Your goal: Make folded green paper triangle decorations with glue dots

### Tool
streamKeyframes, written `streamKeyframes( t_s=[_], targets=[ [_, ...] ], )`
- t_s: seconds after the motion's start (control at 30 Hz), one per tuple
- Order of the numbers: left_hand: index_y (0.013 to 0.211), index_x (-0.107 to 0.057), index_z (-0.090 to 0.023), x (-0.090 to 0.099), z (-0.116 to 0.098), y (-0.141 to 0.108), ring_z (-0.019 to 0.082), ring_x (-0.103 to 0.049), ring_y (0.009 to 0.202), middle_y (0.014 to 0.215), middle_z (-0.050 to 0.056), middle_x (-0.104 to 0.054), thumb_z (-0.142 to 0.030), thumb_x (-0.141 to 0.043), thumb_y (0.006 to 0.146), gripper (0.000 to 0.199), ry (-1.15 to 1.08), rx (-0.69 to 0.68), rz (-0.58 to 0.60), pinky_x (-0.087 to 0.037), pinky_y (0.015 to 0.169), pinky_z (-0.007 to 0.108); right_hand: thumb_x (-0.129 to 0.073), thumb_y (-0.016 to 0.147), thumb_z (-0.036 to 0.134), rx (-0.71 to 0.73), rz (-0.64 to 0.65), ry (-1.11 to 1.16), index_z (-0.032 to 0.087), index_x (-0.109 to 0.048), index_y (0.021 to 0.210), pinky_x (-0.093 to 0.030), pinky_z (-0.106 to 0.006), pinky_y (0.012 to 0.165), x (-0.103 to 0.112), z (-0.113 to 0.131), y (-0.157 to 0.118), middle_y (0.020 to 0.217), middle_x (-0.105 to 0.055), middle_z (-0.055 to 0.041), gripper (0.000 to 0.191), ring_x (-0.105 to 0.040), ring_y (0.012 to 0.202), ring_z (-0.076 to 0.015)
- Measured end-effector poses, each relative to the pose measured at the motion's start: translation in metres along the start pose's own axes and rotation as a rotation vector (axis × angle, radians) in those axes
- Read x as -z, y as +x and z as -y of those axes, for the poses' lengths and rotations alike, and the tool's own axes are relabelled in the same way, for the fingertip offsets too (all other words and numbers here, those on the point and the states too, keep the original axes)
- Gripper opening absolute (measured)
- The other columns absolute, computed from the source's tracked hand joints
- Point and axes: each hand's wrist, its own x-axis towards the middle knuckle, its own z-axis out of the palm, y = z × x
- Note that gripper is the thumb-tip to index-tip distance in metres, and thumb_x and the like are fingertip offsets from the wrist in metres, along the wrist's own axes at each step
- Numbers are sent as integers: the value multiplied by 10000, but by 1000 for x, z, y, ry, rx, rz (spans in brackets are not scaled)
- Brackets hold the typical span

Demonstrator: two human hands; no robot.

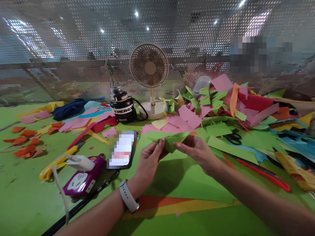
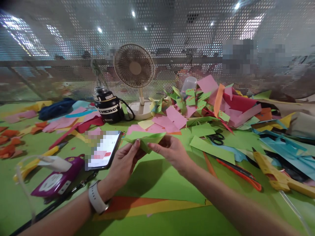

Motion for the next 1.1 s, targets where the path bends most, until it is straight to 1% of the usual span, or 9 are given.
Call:
streamKeyframes(
  t_s=[0.1,0.23,0.33,0.53,0.63,0.77,0.87,1.0,1.1],
  targets=[
    [707,-715,-179,-1,1,-2,186,-678,800,748,7,-720,-362,-785,744,199,-15,14,9,-547,838,355,-856,573,444,-54,-34,132,157,-665,780,-523,-306,697,-10,-8,-1,764,-719,-32,403,-642,697,-149],
    [745,-730,-181,-1,2,-2,188,-680,817,788,23,-730,-368,-769,763,192,-23,35,22,-544,834,350,-882,535,393,-66,-69,188,162,-693,758,-524,-293,671,-10,-12,2,724,-722,-15,372,-633,653,-133],
    [740,-732,-181,0,3,-1,186,-676,818,778,26,-726,-382,-777,751,207,-24,42,21,-542,820,340,-877,551,384,-67,-64,200,169,-699,755,-528,-299,664,-8,-13,2,722,-723,-15,346,-632,643,-134],
    [668,-699,-173,1,5,0,136,-634,693,694,-7,-681,-381,-796,728,236,-22,39,6,-540,766,309,-863,586,380,-55,-57,203,181,-702,775,-525,-295,670,-8,-16,1,749,-725,-14,318,-638,666,-133],
    [629,-683,-169,1,5,-1,126,-614,668,667,-15,-662,-378,-800,722,257,-28,36,4,-532,762,304,-864,586,389,-68,-73,172,175,-706,785,-514,-281,661,-7,-16,0,751,-726,-16,332,-637,678,-130],
    [696,-719,-186,1,4,-1,137,-621,683,699,-7,-683,-382,-779,746,210,-37,46,14,-522,747,304,-860,584,405,-100,-76,170,168,-699,769,-498,-258,620,-7,-17,-1,721,-720,-5,341,-626,639,-114],
    [688,-717,-189,1,4,0,144,-616,690,704,-3,-684,-394,-785,733,221,-30,48,9,-509,731,297,-858,589,404,-103,-83,162,164,-701,762,-497,-247,613,-7,-18,-2,727,-725,-5,335,-629,636,-110],
    [661,-699,-186,3,7,2,125,-586,673,668,-16,-651,-375,-786,735,222,-30,49,-12,-474,706,269,-866,585,396,-123,-88,184,168,-716,803,-517,-253,653,-7,-18,-3,725,-728,-3,349,-649,666,-124],
    [672,-701,-189,5,9,3,112,-559,634,640,-28,-628,-366,-794,727,208,-55,60,-34,-441,657,256,-884,567,372,-150,-64,222,176,-726,855,-529,-259,696,-9,-16,-5,735,-731,1,383,-659,692,-132]
  ],
)
